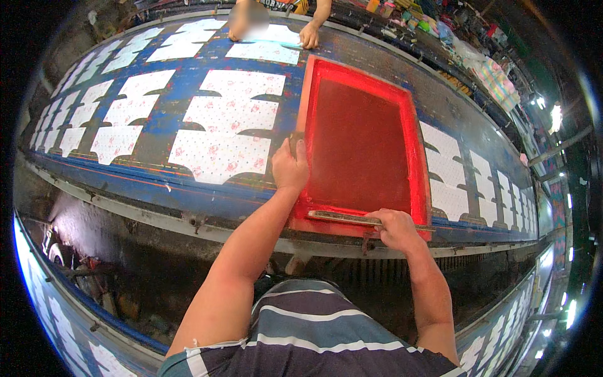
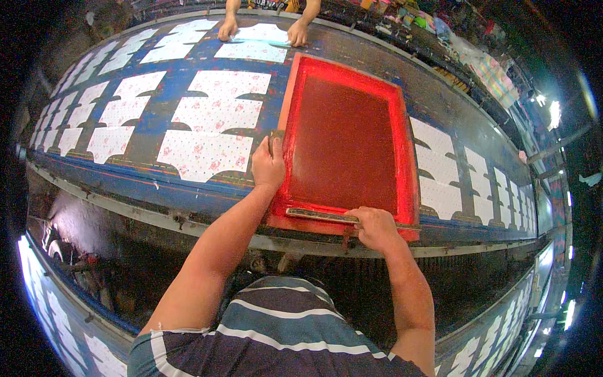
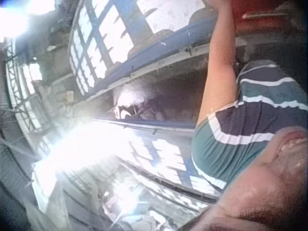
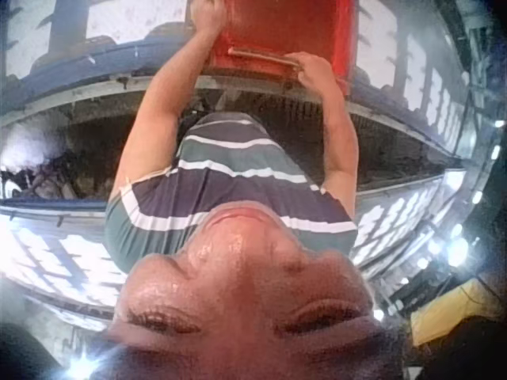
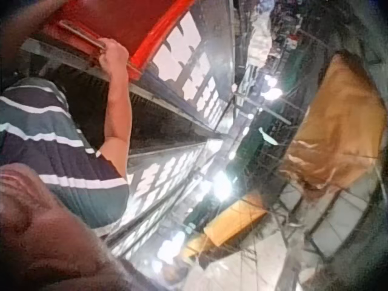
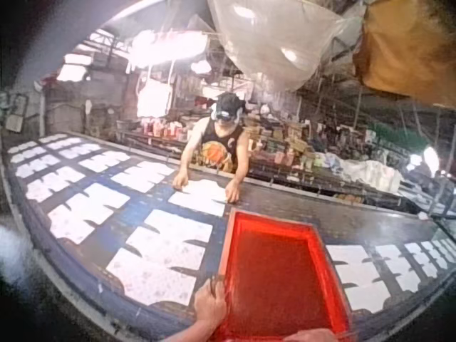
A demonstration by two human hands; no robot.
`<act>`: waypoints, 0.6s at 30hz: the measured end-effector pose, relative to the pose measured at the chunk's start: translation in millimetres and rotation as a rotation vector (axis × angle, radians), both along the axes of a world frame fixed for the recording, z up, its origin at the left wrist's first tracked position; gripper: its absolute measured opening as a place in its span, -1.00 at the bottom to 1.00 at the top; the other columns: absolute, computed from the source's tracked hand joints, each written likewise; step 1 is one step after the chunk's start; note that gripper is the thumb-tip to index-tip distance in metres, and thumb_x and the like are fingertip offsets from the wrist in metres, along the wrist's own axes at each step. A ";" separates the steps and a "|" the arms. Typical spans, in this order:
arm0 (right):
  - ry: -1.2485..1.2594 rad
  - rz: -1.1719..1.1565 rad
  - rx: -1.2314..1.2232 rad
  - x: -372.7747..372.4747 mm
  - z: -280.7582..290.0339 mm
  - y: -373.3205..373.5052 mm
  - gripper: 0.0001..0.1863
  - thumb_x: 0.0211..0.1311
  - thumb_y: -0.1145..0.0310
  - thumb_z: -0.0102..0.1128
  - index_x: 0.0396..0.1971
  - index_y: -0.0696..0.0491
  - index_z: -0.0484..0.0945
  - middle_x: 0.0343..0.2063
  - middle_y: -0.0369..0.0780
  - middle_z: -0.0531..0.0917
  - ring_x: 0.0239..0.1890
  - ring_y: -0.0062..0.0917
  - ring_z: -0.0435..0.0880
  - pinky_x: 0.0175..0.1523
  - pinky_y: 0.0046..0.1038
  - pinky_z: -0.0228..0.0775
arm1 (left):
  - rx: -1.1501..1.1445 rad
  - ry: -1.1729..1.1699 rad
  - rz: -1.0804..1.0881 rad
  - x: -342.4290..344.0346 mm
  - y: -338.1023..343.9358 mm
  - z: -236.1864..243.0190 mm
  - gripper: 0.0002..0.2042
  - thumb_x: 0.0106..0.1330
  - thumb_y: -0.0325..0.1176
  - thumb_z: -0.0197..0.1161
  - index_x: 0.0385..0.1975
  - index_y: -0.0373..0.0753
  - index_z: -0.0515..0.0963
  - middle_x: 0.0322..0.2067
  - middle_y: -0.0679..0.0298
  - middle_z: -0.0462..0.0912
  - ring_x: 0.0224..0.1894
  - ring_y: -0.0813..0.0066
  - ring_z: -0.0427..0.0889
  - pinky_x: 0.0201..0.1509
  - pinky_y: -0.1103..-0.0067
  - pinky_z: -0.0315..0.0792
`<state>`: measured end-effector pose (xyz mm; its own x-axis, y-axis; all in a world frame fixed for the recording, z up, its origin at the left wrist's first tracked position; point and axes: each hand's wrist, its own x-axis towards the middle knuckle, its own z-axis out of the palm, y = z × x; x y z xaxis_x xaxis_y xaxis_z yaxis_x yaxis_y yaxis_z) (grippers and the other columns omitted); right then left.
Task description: The person repeatedly positions a red screen-printing frame over white paper sheets on a long table and uses a squeegee to pull red ink across the screen. The action is repeated over multiple sheets in sequence.
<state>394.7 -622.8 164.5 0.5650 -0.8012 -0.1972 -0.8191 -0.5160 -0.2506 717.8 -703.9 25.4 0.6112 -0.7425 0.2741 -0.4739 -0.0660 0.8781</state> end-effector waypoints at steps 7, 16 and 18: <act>-0.085 0.098 -0.319 -2.6 -34.0 8.0 -0.42 0.08 0.61 0.33 0.16 -0.09 0.80 -0.01 -0.19 0.83 0.03 -0.15 0.82 0.14 -0.08 0.66 | 0.000 0.045 -0.012 -0.6 3.5 8.0 -0.30 0.72 0.14 0.06 0.35 -0.51 0.60 0.18 -0.33 0.74 0.26 -0.38 0.67 0.42 -0.01 0.47; -0.090 0.099 -0.419 17.6 -58.4 -130.2 -0.46 0.09 0.58 0.37 0.14 -0.04 0.78 -0.09 -0.14 0.81 -0.02 -0.14 0.82 0.08 -0.10 0.66 | 0.029 0.122 -0.029 6.4 0.5 -11.3 -0.49 0.78 -0.10 0.06 0.36 -0.45 0.61 0.28 -0.22 0.73 0.35 -0.21 0.68 0.48 0.16 0.50; -0.059 0.101 -0.443 24.1 -55.1 -177.6 -0.49 0.13 0.57 0.37 0.13 -0.06 0.79 -0.10 -0.13 0.81 -0.03 -0.12 0.83 0.08 -0.09 0.69 | 0.048 0.197 -0.024 9.7 -2.4 -11.6 -0.55 0.78 -0.20 0.06 0.36 -0.45 0.61 0.28 -0.17 0.74 0.35 -0.11 0.70 0.48 0.23 0.51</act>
